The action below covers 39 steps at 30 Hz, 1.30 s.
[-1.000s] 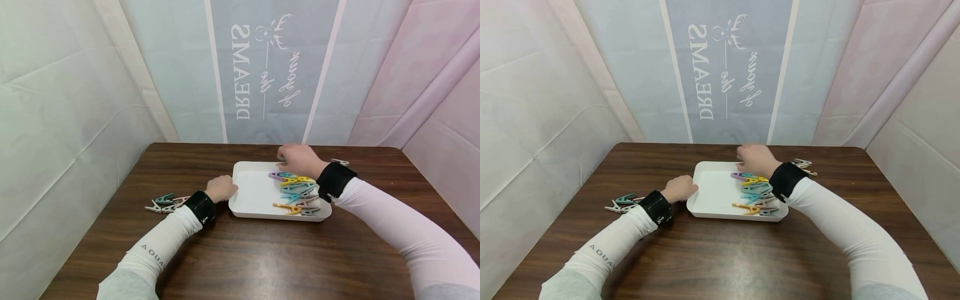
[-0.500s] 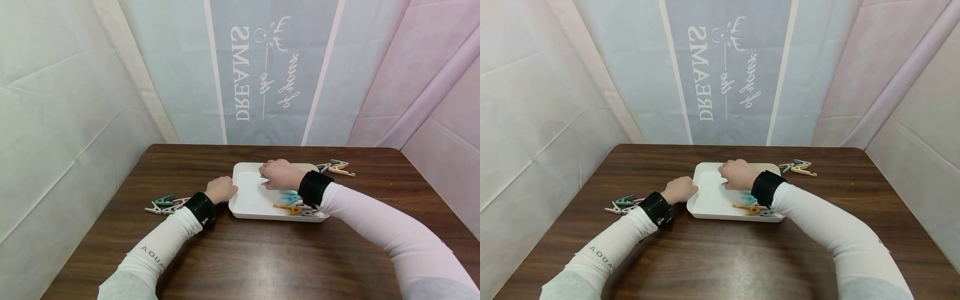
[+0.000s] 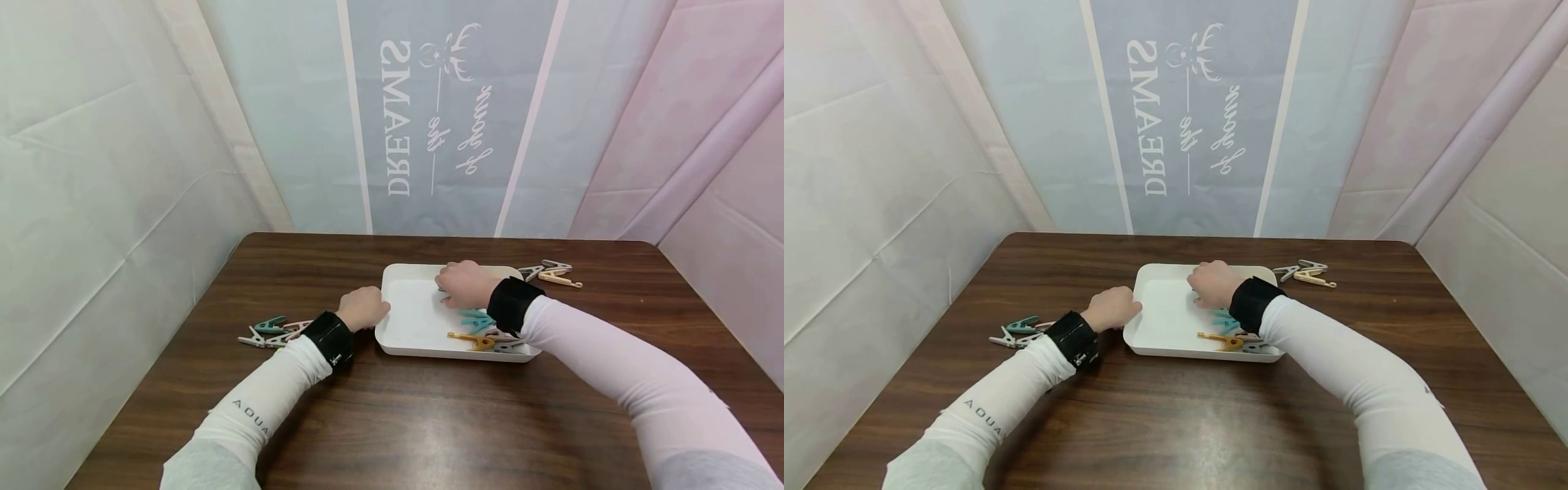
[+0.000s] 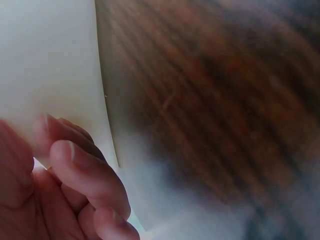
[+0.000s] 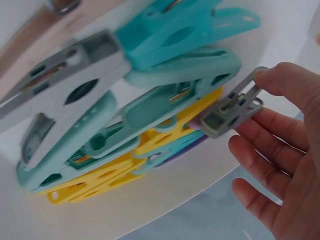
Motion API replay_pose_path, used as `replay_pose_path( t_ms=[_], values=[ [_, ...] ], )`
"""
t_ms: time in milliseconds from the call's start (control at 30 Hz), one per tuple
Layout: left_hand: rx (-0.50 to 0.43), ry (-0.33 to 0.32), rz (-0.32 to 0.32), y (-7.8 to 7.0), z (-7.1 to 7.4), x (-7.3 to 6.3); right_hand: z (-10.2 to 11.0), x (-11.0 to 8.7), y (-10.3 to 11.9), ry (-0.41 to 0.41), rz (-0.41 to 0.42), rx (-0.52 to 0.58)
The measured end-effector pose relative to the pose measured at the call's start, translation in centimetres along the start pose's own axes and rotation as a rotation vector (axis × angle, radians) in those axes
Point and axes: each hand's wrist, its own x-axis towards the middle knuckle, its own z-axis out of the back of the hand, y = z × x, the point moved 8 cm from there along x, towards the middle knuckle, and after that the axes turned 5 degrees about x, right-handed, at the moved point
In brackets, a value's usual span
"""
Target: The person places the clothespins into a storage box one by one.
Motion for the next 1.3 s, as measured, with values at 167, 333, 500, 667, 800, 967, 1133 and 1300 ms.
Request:
replay_pose_path(
  t_ms=[167,333,500,667,800,967,1133,1300],
  values=[
    [0.002,0.002,0.002,0.1,-0.2,0.3,-0.3,-0.3,-0.6,-0.006,-0.009,0.001],
    [-0.003,0.003,0.006,0.2,-0.2,0.3,-0.5,-0.4,-0.7,0.012,-0.006,0.024],
    [-0.002,-0.008,0.005,0.1,0.0,0.1,-0.3,-0.6,-0.6,-0.003,0.010,0.029],
    [0.000,-0.001,0.014,0.0,0.0,0.0,-0.4,-0.7,-0.3,-0.010,0.027,0.039],
    [-0.001,0.000,0.014,-0.1,-0.1,0.0,-0.4,-0.7,0.0,-0.021,0.036,0.031],
    [-0.006,0.006,0.007,0.1,-0.4,0.1,-0.4,-0.7,0.1,-0.014,0.037,0.036],
    [-0.008,0.008,0.004,0.1,-0.4,0.1,1.9,-1.5,-1.3,-0.089,0.011,0.103],
    [-0.008,0.000,0.005,0.2,-0.2,0.2,5.6,-3.2,-4.2,-0.185,-0.084,0.180]
  ],
)
